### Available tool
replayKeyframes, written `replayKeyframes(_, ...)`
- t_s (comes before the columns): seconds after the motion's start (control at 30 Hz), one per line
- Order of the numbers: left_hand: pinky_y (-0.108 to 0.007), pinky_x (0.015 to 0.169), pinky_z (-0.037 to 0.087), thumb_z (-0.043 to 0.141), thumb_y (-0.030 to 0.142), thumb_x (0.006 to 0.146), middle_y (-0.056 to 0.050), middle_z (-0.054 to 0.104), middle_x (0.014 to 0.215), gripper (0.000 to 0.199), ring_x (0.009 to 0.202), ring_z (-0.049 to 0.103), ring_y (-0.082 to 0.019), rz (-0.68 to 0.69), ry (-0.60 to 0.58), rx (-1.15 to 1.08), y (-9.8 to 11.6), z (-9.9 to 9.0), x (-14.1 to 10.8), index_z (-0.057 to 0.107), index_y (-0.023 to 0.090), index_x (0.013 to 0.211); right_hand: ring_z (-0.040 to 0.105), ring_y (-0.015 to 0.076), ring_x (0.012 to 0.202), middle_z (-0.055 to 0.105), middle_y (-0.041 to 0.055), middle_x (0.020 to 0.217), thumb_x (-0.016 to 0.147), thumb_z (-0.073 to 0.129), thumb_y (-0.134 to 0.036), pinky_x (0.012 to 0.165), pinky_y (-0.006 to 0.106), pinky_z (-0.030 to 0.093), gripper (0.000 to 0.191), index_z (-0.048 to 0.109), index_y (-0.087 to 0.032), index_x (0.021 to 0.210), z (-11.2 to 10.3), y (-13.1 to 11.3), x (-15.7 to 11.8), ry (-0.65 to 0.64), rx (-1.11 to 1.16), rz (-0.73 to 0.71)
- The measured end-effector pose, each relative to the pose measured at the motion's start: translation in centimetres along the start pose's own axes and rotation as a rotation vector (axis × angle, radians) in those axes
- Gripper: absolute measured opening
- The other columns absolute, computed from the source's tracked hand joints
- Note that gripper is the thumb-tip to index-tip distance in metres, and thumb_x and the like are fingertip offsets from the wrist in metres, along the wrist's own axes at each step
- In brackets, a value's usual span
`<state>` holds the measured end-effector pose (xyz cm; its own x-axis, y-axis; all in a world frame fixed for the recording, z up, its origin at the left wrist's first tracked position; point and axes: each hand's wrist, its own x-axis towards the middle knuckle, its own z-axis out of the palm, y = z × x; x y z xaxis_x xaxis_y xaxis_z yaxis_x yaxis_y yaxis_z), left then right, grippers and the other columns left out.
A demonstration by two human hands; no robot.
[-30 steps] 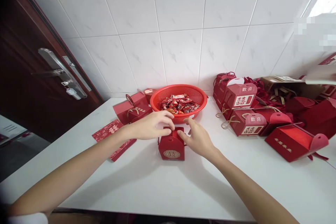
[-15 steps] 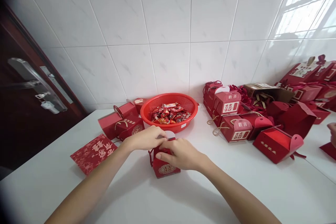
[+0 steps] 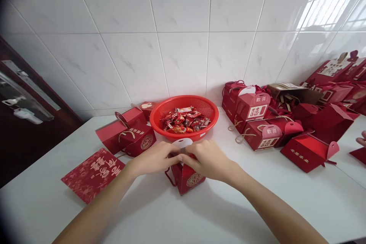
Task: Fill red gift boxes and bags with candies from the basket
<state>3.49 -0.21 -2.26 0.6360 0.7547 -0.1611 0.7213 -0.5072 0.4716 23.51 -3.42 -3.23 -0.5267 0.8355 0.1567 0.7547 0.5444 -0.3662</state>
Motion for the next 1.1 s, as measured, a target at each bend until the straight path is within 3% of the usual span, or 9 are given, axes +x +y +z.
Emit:
replayKeyframes(0.1, -0.026, 0.059, 0.037, 0.042, 0.037, 0.095, -0.002, 0.074, 0.091, 0.031, 0.077, 0.065, -0.02, 0.031, -0.029, -0.005, 0.4, 0.3, -0.1, 0.07, 0.023, 0.088, 0.044, 0.013, 0.063, 0.054, 0.0023, 0.07, 0.098, 0.055, -0.034, 0.057, 0.026, 0.029, 0.035, 0.063, -0.017, 0.068, 0.7, 0.0, 0.0, 0.088, 0.001, 0.024)
replayKeyframes(0.2, -0.027, 0.064, 0.042, 0.044, 0.034, 0.094, -0.002, 0.075, 0.101, 0.029, 0.086, 0.067, -0.022, 0.006, -0.084, -0.012, 0.5, 0.4, -0.2, 0.07, 0.026, 0.103, 0.05, 0.0147, 0.072, 0.056, 0.0039, 0.078, 0.09, 0.065, -0.026, 0.062, 0.025, 0.035, 0.025, 0.062, -0.016, 0.067, 0.7, -0.3, 0.2, 0.085, 0.049, 0.053)
replayKeyframes(0.33, -0.028, 0.073, 0.047, 0.045, 0.043, 0.096, -0.003, 0.072, 0.108, 0.033, 0.095, 0.066, -0.024, 0.036, -0.106, -0.099, -0.4, 0.2, -0.1, 0.067, 0.023, 0.111, 0.055, 0.0164, 0.08, 0.058, 0.0045, 0.088, 0.087, 0.064, -0.019, 0.066, 0.026, 0.04, 0.007, 0.071, -0.018, 0.086, -1.0, -0.4, 0.1, -0.047, 0.109, 0.058)
replayKeyframes(0.4, -0.029, 0.081, 0.048, 0.05, 0.042, 0.094, -0.004, 0.07, 0.115, 0.03, 0.102, 0.065, -0.024, 0.058, -0.125, -0.164, -0.9, 0.0, 0.1, 0.065, 0.023, 0.112, 0.056, 0.0178, 0.083, 0.058, 0.0053, 0.093, 0.088, 0.063, -0.021, 0.068, 0.028, 0.041, 0.014, 0.074, -0.022, 0.097, -2.0, -0.4, -0.2, -0.136, 0.095, 0.039)
replayKeyframes(0.57, -0.031, 0.094, 0.046, 0.067, 0.043, 0.082, -0.005, 0.059, 0.136, 0.036, 0.123, 0.055, -0.028, 0.047, -0.093, -0.279, -1.3, -0.6, 0.3, 0.063, 0.024, 0.113, 0.059, 0.0234, 0.091, 0.06, 0.0066, 0.095, 0.086, 0.067, -0.026, 0.073, 0.031, 0.044, 0.017, 0.074, -0.025, 0.102, -2.8, -0.6, -1.1, -0.253, 0.052, 0.026)
replayKeyframes(0.77, -0.028, 0.08, 0.045, 0.08, 0.043, 0.069, 0.003, 0.064, 0.094, 0.034, 0.091, 0.059, -0.02, 0.052, -0.046, -0.343, -0.9, -1.6, -0.3, 0.059, 0.021, 0.086, 0.064, 0.0235, 0.088, 0.067, 0.005, 0.104, 0.08, 0.075, -0.037, 0.07, 0.029, 0.044, 0.05, 0.058, -0.027, 0.126, -2.8, -1.1, -2.3, -0.216, 0.129, 0.15)
replayKeyframes(0.93, -0.029, 0.082, 0.046, 0.064, 0.055, 0.084, -0.001, 0.064, 0.094, 0.039, 0.089, 0.061, -0.02, 0.053, -0.103, -0.375, -0.3, -1.9, -0.7, 0.058, 0.018, 0.072, 0.065, 0.0264, 0.094, 0.068, 0.0062, 0.112, 0.071, 0.083, -0.039, 0.071, 0.03, 0.045, 0.071, 0.05, -0.026, 0.133, -2.8, -1.1, -3.2, -0.224, 0.16, 0.289)
replayKeyframes(1.03, -0.03, 0.088, 0.046, 0.071, 0.049, 0.079, -0.002, 0.067, 0.106, 0.032, 0.101, 0.061, -0.023, 0.006, -0.126, -0.322, -0.7, -2.0, -1.1, 0.065, 0.02, 0.092, 0.066, 0.028, 0.097, 0.067, 0.0084, 0.12, 0.068, 0.084, -0.038, 0.072, 0.03, 0.046, 0.084, 0.044, -0.027, 0.14, -2.4, -0.6, -3.9, -0.2, 0.207, 0.33)
replayKeyframes(1.1, -0.032, 0.096, 0.045, 0.079, 0.042, 0.071, -0.003, 0.063, 0.129, 0.053, 0.116, 0.058, -0.026, -0.014, -0.179, -0.272, -1.2, -2.1, -1.4, 0.062, 0.025, 0.119, 0.066, 0.0274, 0.094, 0.067, 0.0088, 0.118, 0.068, 0.084, -0.038, 0.072, 0.03, 0.047, 0.089, 0.04, -0.028, 0.144, -2.0, 0.0, -4.3, -0.176, 0.285, 0.346)
